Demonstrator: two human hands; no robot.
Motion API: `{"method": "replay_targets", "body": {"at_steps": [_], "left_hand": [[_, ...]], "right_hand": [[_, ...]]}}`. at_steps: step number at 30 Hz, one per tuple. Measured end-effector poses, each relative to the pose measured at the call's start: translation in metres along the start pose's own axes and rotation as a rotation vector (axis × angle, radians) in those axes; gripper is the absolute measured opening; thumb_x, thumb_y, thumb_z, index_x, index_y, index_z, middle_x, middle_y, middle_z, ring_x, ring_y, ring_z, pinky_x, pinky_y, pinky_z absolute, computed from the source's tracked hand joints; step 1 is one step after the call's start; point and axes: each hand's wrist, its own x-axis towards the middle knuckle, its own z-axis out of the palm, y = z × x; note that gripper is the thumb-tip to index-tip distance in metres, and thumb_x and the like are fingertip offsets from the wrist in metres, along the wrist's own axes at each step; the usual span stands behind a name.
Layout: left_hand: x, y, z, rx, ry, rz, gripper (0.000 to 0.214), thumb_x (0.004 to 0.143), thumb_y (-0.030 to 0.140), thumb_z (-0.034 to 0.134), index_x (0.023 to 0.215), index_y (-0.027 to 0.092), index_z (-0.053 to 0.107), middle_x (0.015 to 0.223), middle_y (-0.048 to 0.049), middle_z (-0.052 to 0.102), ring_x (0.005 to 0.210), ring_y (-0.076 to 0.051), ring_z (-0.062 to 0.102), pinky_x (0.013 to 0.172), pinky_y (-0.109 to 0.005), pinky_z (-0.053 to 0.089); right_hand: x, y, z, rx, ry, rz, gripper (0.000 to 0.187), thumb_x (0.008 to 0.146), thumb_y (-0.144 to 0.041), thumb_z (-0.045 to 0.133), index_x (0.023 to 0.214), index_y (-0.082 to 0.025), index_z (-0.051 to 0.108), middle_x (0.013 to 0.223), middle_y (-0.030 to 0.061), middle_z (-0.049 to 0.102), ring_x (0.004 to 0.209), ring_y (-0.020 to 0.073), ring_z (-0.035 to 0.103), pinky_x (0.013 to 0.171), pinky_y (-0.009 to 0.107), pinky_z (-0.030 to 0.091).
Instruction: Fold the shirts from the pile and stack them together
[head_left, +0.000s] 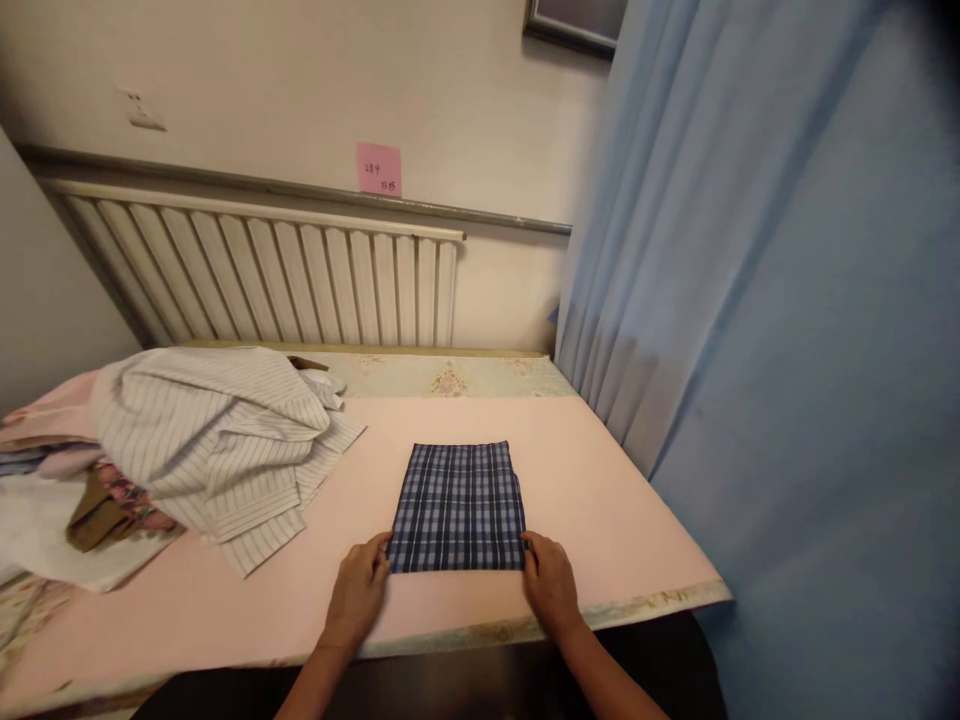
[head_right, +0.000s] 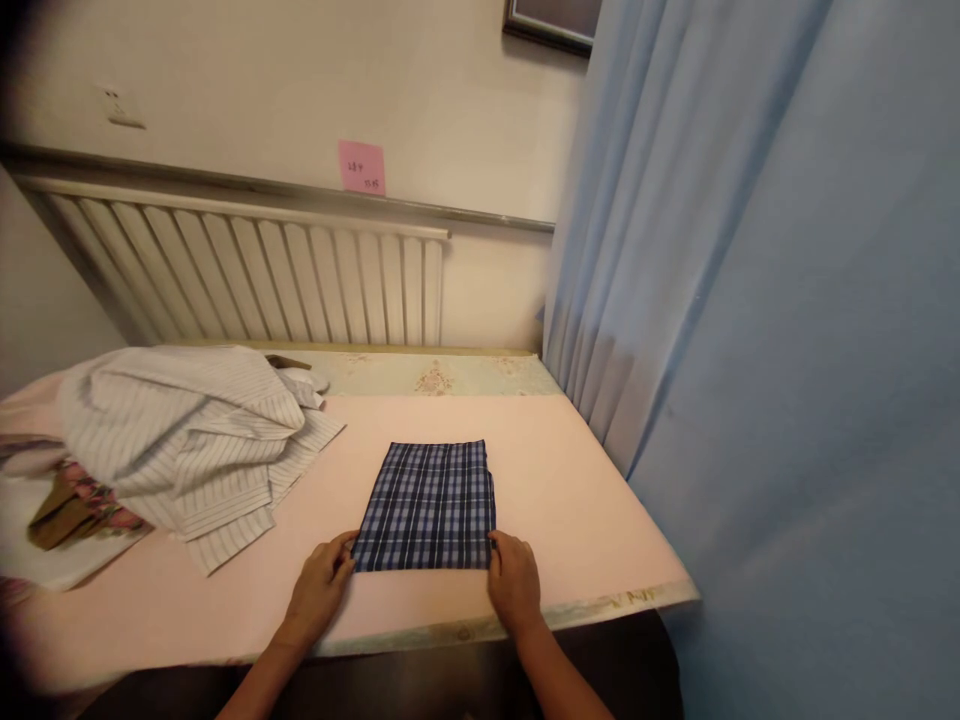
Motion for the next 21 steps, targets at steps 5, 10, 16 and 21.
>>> {"method": "replay_targets", "body": {"at_steps": [5, 10, 16, 21], "left_hand": [[0.0001, -0.0011, 0.0001, 0.007, -0.003, 0.008, 0.040, 0.083, 0.027, 0.042, 0.120, 0.020, 0.055, 0.088, -0.0040, 0.060, 0.089, -0.023, 0.057, 0.087, -0.041, 0.045], [0.0002, -0.0004, -0.0002, 0.018, 0.014, 0.008, 0.038, 0.083, 0.029, 0.043, 0.118, 0.020, 0.057, 0.087, -0.0034, 0.061, 0.088, -0.023, 0.057, 0.085, -0.039, 0.045], [-0.0004, 0.0030, -0.0020, 0.010, 0.001, 0.011, 0.039, 0.085, 0.029, 0.041, 0.120, 0.019, 0.054, 0.087, -0.0038, 0.060, 0.088, -0.023, 0.057, 0.086, -0.041, 0.045], [-0.0009, 0.0045, -0.0026, 0.010, 0.010, -0.001, 0.039, 0.086, 0.030, 0.040, 0.121, 0.019, 0.054, 0.088, -0.0041, 0.060, 0.089, -0.023, 0.057, 0.087, -0.042, 0.046]], "right_hand": [[-0.0001, 0.0002, 0.0010, -0.011, -0.002, -0.003, 0.029, 0.087, -0.011, 0.042, 0.109, -0.018, 0.059, 0.100, 0.0078, 0.067, 0.093, 0.0214, 0.060, 0.086, 0.038, 0.046], [-0.0006, 0.0008, 0.0024, -0.024, 0.017, -0.018, 0.028, 0.086, -0.011, 0.043, 0.109, -0.018, 0.059, 0.100, 0.0076, 0.067, 0.092, 0.0211, 0.060, 0.086, 0.038, 0.046], [-0.0007, 0.0002, 0.0022, -0.033, 0.036, -0.033, 0.028, 0.086, -0.011, 0.044, 0.108, -0.017, 0.059, 0.098, 0.0074, 0.067, 0.090, 0.0208, 0.061, 0.084, 0.038, 0.047], [0.0013, -0.0036, -0.0012, -0.024, 0.049, -0.033, 0.028, 0.086, -0.012, 0.043, 0.107, -0.018, 0.060, 0.096, 0.0079, 0.068, 0.089, 0.0213, 0.062, 0.083, 0.037, 0.048]]}}
